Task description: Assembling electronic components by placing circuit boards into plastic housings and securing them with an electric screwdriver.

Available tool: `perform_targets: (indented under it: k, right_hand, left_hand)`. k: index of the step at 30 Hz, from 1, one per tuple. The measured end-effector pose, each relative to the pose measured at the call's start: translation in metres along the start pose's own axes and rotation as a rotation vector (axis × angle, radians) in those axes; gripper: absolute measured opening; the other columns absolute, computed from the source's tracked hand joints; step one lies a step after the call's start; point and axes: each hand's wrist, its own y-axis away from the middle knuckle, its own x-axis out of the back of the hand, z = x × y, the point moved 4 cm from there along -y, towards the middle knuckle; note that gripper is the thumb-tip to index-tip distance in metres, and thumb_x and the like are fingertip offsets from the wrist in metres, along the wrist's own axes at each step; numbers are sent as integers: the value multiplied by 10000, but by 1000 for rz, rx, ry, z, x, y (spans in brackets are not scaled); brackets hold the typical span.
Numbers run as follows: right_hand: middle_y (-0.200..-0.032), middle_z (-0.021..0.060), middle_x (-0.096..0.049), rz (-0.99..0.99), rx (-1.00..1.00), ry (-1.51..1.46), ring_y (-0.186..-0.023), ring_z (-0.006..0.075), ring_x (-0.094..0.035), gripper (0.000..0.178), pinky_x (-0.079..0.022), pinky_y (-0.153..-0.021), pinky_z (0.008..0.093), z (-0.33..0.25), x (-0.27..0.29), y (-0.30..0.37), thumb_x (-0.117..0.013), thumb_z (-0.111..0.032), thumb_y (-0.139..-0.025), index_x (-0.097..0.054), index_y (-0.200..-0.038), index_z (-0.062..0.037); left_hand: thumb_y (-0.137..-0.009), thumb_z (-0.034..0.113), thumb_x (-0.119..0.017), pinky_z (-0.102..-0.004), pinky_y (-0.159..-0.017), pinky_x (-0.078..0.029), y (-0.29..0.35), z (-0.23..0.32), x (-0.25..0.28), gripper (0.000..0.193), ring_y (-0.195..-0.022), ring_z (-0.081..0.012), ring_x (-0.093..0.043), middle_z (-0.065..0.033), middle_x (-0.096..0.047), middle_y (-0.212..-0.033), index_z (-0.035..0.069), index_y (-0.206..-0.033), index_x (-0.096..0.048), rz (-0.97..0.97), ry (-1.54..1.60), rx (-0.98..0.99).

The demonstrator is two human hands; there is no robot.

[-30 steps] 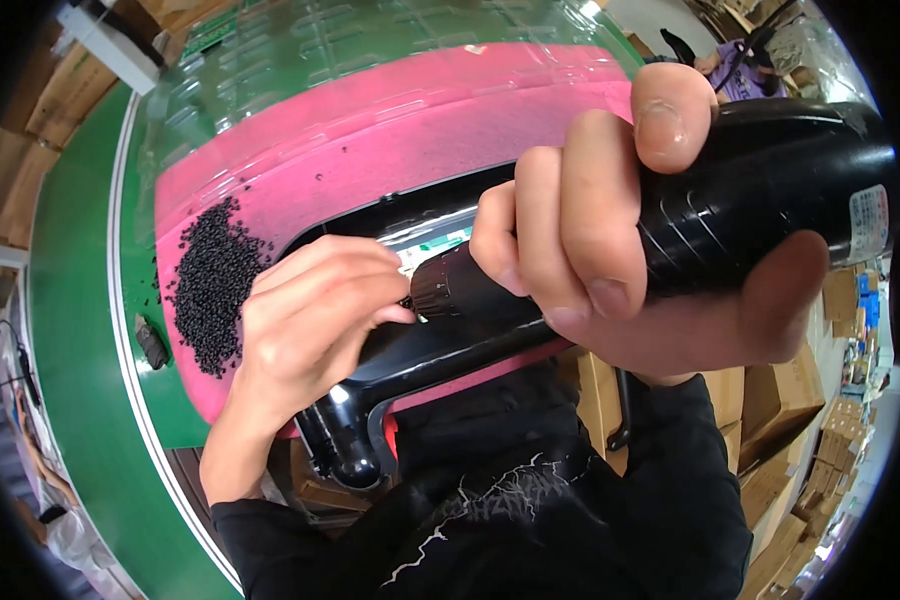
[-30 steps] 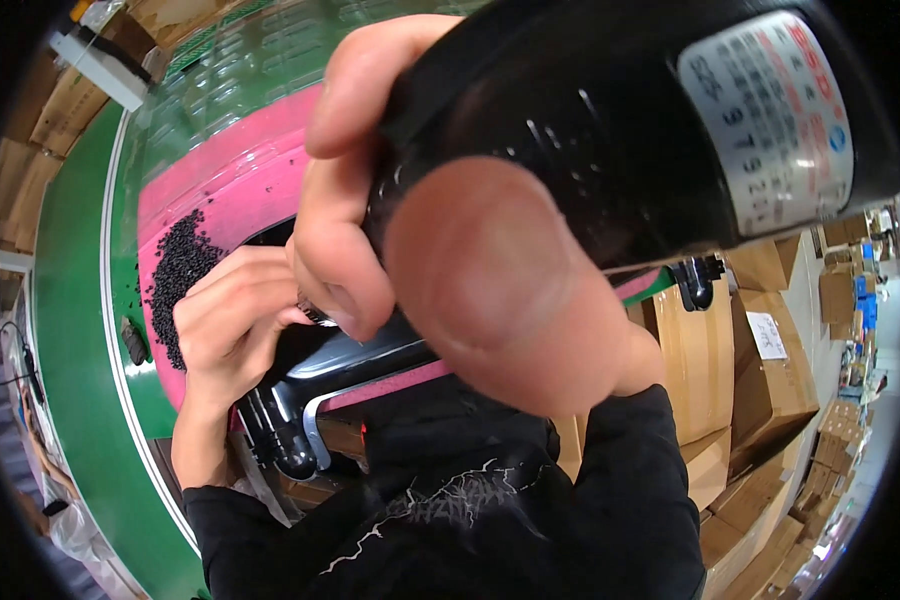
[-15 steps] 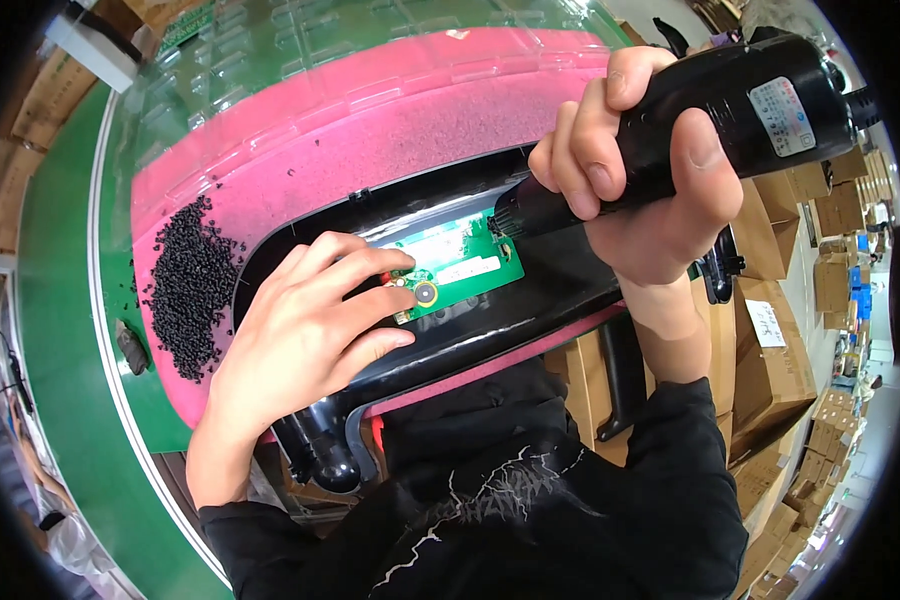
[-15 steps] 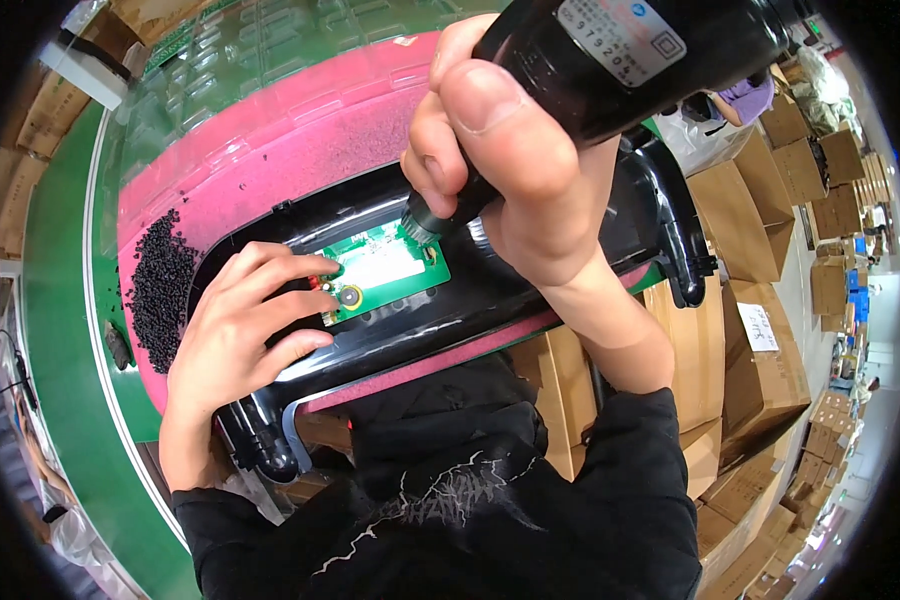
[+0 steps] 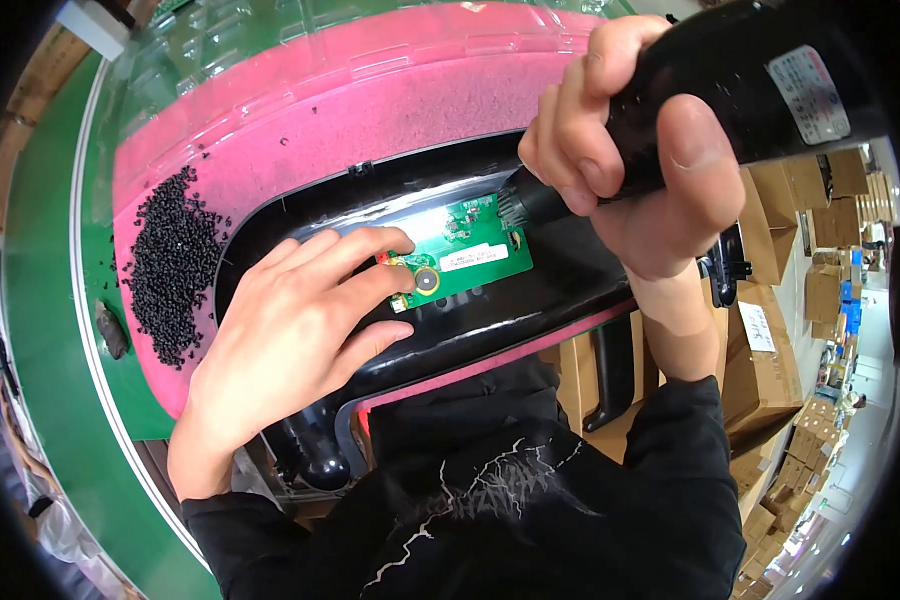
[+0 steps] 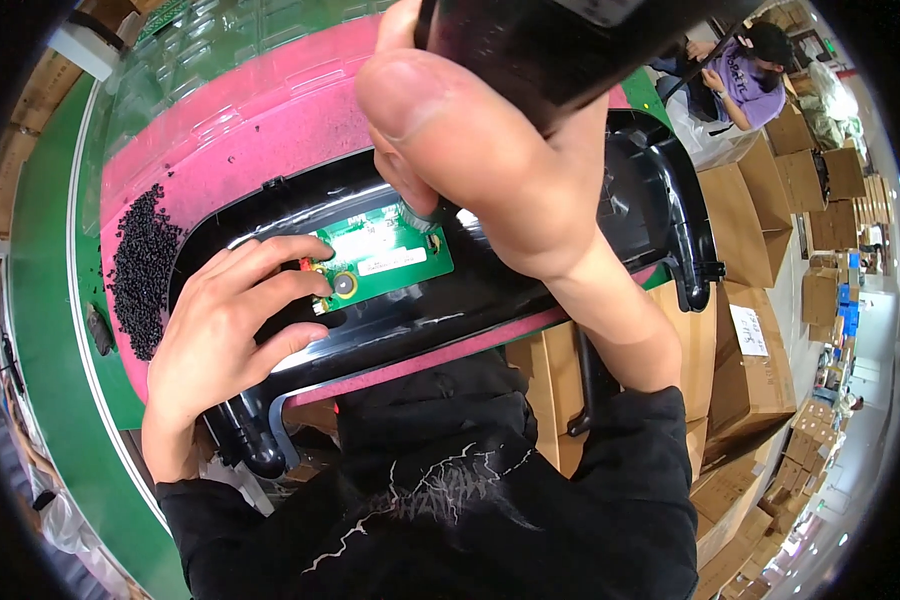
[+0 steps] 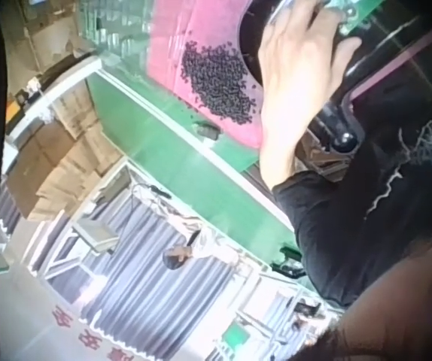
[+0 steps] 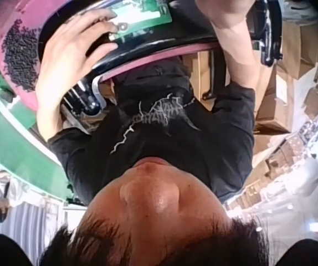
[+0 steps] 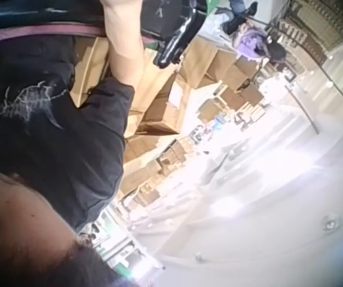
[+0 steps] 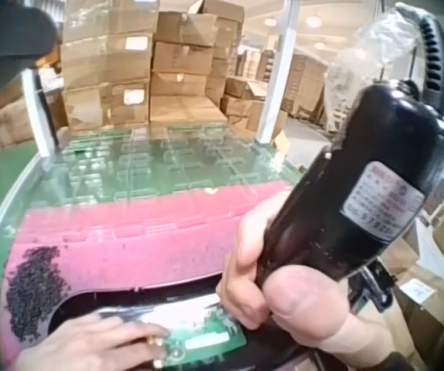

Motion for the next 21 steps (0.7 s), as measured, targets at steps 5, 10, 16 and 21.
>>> perform_targets:
  k: [5,10,16,21]
  right_hand:
    - [-615,-9,-455,-26,-5,50,-485,94,-415,386,-356,-514,272,-1,-5,1,-501,-444,-948,-514,-1084,-83]
    - [-678,-21,-522,-57,18,-291,-542,104,-488,457,-400,-602,293,-17,-18,4,-554,-503,-945,-500,-1128,-88]
    - [-753,-17,-565,-231,-3,-440,-627,110,-569,433,-450,-689,320,-36,-43,-4,-593,-477,-939,-473,-1144,-115]
    - [-766,-14,-562,-205,96,-370,-644,105,-566,449,-445,-699,324,-40,-52,1,-595,-471,-930,-460,-1163,-112]
  left_hand:
    - [-730,182,-800,-407,-825,-505,2,0,0,307,-963,-303,-626,-73,-637,-1168,62,-984,-676,19,-1,-29]
    - [-756,178,-791,-405,-845,-510,3,-6,-1,318,-955,-313,-627,-95,-647,-1140,38,-1016,-672,44,31,-80]
    - [-829,119,-749,-389,-753,-525,5,-6,8,239,-847,-330,-649,-169,-663,-910,-50,-967,-651,100,419,-145]
    - [-784,14,-745,-374,-584,-527,11,-9,13,165,-664,-304,-647,-141,-671,-788,-48,-915,-666,390,336,-170]
